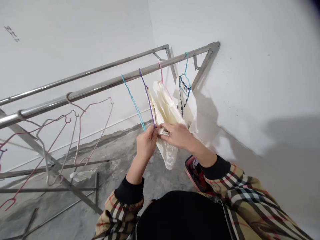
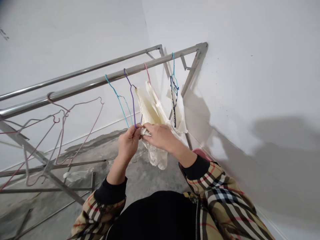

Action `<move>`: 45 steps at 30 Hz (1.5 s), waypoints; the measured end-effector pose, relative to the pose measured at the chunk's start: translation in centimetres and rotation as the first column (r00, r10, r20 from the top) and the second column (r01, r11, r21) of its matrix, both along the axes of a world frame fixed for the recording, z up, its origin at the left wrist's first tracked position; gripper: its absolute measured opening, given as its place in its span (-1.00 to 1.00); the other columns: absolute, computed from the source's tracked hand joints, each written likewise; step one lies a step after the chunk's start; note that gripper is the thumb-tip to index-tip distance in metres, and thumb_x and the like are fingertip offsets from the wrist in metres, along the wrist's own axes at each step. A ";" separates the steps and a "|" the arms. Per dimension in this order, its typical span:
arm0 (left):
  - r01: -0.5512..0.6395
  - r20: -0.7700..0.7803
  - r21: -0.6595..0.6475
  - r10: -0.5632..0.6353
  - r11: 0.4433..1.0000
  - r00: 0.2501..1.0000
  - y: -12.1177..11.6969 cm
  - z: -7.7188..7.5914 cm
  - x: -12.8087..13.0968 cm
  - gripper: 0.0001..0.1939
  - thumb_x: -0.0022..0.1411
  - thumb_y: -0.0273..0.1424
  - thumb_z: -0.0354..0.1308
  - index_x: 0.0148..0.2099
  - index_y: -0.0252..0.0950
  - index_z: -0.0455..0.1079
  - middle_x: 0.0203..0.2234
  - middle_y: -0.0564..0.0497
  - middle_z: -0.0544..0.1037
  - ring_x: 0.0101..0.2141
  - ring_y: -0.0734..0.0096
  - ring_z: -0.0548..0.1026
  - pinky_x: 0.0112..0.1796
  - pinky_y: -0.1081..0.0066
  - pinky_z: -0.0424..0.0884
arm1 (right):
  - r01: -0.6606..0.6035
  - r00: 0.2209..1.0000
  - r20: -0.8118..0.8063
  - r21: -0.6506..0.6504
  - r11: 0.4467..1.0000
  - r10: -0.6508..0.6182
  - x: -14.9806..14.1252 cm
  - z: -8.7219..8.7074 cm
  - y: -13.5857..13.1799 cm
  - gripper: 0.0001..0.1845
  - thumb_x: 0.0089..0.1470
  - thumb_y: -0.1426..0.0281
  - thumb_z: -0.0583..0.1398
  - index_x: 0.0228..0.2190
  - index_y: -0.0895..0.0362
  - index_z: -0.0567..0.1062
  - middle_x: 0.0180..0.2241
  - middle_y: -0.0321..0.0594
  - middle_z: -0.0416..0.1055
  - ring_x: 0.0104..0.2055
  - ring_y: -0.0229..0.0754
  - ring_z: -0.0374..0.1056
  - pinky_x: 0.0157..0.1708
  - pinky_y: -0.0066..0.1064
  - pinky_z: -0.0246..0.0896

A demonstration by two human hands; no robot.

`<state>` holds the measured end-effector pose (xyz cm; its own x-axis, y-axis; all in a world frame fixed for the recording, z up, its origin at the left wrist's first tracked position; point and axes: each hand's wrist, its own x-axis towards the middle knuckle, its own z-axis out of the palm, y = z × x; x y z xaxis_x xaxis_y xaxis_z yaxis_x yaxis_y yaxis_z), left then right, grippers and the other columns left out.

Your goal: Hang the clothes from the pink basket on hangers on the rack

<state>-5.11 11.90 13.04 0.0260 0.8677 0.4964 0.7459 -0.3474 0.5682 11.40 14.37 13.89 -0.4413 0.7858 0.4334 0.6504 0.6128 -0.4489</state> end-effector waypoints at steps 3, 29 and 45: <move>-0.051 -0.044 0.007 0.052 0.999 0.998 -0.1 0.1 0.1 -0.76 0.37 -0.26 -0.01 -0.12 -0.19 0.45 -0.33 0.03 0.63 -0.46 0.47 0.52 -0.40 0.52 0.30 | -0.008 1.000 0.021 0.099 0.995 0.006 -0.2 0.0 -0.1 -0.79 0.09 0.29 0.25 -0.21 0.10 0.51 -0.28 -0.15 0.43 -0.22 -0.11 0.33 -0.26 -0.33 0.17; -0.027 0.412 0.122 -0.026 0.992 0.911 -1.8 2.6 -1.3 -0.65 0.32 -0.10 0.04 -0.16 -0.27 0.44 -0.45 0.05 0.58 -0.65 0.64 0.33 -0.55 0.57 0.31 | -0.232 0.972 0.005 0.141 0.962 0.234 -0.2 -3.0 0.9 -0.84 0.03 0.49 0.25 -0.28 0.10 0.55 -0.31 -0.19 0.51 -0.18 -0.10 0.30 -0.13 -0.30 0.16; 0.043 0.727 0.214 -0.189 0.976 0.661 -2.0 5.7 -1.8 -0.68 0.08 -0.18 0.35 -0.23 -0.26 0.41 -0.55 0.16 0.32 -0.68 0.71 0.18 -0.70 0.63 0.12 | -0.236 0.935 -0.341 -0.396 0.887 0.096 6.4 -7.5 -3.0 -0.83 -0.02 0.31 0.25 -0.39 0.16 0.52 -0.41 -0.27 0.49 -0.34 -0.20 0.41 -0.30 -0.43 0.26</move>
